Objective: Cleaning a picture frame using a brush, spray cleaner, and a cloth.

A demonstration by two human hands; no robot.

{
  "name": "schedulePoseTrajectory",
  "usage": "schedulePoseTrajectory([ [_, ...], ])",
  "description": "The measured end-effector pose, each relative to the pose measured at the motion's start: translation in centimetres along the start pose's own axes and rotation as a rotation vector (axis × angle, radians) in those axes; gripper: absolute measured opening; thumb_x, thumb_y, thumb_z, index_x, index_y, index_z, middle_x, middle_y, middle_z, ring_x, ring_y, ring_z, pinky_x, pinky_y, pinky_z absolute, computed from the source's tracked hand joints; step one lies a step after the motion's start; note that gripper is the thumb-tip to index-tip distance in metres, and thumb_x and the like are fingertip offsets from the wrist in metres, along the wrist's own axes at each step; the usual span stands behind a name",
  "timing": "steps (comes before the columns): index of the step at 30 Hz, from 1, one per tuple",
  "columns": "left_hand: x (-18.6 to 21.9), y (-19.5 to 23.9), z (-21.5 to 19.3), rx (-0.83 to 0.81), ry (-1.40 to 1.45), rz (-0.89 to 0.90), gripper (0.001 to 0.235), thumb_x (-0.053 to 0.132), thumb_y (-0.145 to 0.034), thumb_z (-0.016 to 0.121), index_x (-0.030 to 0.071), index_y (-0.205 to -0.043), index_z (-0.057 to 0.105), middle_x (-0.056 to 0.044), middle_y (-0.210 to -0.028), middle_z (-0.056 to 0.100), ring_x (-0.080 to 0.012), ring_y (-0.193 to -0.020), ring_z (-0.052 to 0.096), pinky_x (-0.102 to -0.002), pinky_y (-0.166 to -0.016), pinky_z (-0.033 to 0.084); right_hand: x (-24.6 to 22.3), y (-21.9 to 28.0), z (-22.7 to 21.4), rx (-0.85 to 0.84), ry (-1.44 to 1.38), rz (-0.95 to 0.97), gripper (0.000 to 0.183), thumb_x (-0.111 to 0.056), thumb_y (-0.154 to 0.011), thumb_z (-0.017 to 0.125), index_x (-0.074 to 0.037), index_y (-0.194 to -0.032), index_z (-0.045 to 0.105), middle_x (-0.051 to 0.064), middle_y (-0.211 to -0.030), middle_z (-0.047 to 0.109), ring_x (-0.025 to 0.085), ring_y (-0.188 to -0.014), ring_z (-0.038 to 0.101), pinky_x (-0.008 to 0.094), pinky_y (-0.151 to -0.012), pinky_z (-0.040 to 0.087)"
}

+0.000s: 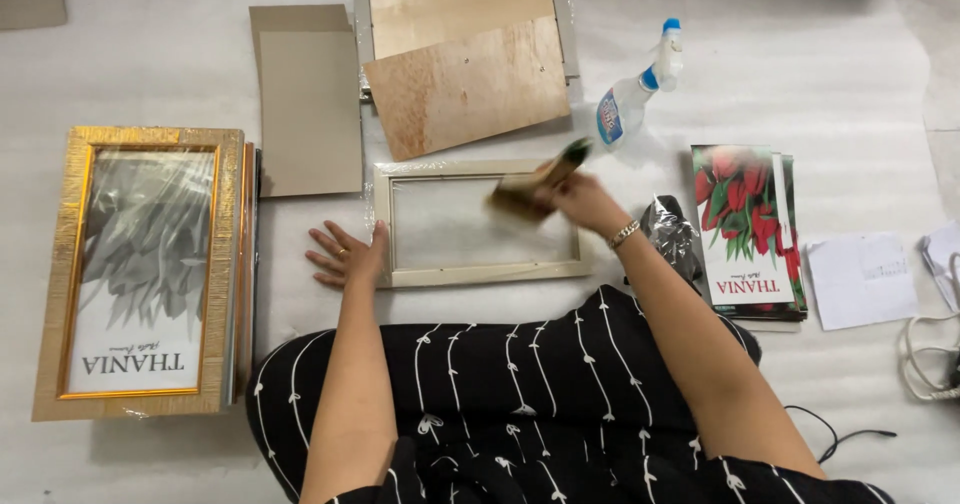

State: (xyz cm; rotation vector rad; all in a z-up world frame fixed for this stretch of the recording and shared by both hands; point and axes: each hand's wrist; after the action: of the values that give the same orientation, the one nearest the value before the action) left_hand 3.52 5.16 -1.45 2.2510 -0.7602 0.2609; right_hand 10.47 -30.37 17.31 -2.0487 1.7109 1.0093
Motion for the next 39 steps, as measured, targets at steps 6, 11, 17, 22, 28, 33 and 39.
schedulePoseTrajectory([
  [6,0.9,1.3,-1.5,-0.081,-0.048,0.015,0.126,0.087,-0.084,0.05,0.018,-0.163,-0.02,-0.009,-0.163,-0.038,-0.0463,-0.147,-0.033,-0.067,-0.116,-0.024,8.3,-3.9,4.1,-0.212,0.05,0.062,0.045,-0.046,-0.09,0.073,-0.005,-0.107,0.079,0.018,-0.104,0.077,0.039,-0.105,0.072,0.05,-0.099,0.054],
  [11,1.4,1.9,-2.2,-0.098,-0.039,0.008,0.123,0.086,-0.086,0.047,0.017,-0.163,-0.02,-0.009,-0.164,-0.037,-0.0472,-0.148,-0.032,-0.068,-0.116,-0.023,2.9,-4.7,2.0,0.222,0.095,0.195,0.044,-0.052,-0.085,0.073,-0.016,-0.111,0.072,0.005,-0.105,0.075,0.029,-0.108,0.07,0.044,-0.099,0.054],
  [17,1.0,0.9,-1.5,-0.102,-0.018,-0.009,0.114,0.088,-0.091,0.035,0.019,-0.162,-0.022,-0.006,-0.162,-0.04,-0.0473,-0.145,-0.036,-0.07,-0.114,-0.023,-2.0,-1.6,5.0,-0.255,0.035,-0.055,0.042,-0.048,-0.087,0.073,-0.009,-0.105,0.077,0.014,-0.107,0.077,0.038,-0.108,0.07,0.05,-0.101,0.054],
  [22,1.3,0.8,-1.6,-0.119,-0.015,-0.008,0.114,0.089,-0.09,0.034,0.02,-0.161,-0.022,-0.006,-0.162,-0.041,-0.0471,-0.144,-0.037,-0.07,-0.114,-0.024,3.7,-7.3,6.5,-0.213,-0.004,-0.104,0.04,-0.038,-0.089,0.073,-0.004,-0.111,0.075,0.022,-0.108,0.075,0.044,-0.107,0.068,0.055,-0.098,0.053],
  [28,1.5,1.0,-1.8,-0.121,-0.046,-0.047,0.111,0.087,-0.091,0.031,0.02,-0.162,-0.022,-0.004,-0.162,-0.041,-0.0467,-0.144,-0.037,-0.069,-0.114,-0.024,-5.7,-5.5,5.4,0.156,0.163,-0.124,0.024,-0.024,-0.084,0.074,-0.004,-0.096,0.069,0.017,-0.093,0.072,0.04,-0.096,0.07,0.052,-0.086,0.057],
  [33,1.0,0.0,-1.1,-0.133,-0.031,-0.039,0.106,0.087,-0.092,0.025,0.022,-0.161,-0.023,-0.004,-0.162,-0.041,-0.0469,-0.144,-0.037,-0.07,-0.114,-0.023,-6.6,-4.2,8.9,-0.452,0.04,-0.184,0.038,-0.045,-0.085,0.072,-0.008,-0.094,0.079,0.012,-0.097,0.079,0.038,-0.1,0.072,0.051,-0.092,0.057],
  [39,1.3,0.4,-1.5,-0.148,-0.03,-0.043,0.099,0.085,-0.095,0.017,0.022,-0.161,-0.024,-0.004,-0.16,-0.043,-0.0468,-0.144,-0.037,-0.07,-0.114,-0.024,-9.6,-8.0,8.2,0.155,0.233,-0.067,0.035,-0.045,-0.092,0.07,-0.011,-0.095,0.069,0.01,-0.087,0.073,0.033,-0.088,0.073,0.047,-0.084,0.059],
])
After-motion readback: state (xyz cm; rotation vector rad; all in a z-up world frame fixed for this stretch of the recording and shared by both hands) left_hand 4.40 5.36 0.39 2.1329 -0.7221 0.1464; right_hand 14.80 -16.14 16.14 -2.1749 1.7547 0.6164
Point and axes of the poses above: each hand's wrist, its own y-axis away from the middle knuckle, its own z-axis out of the palm, x = y × z
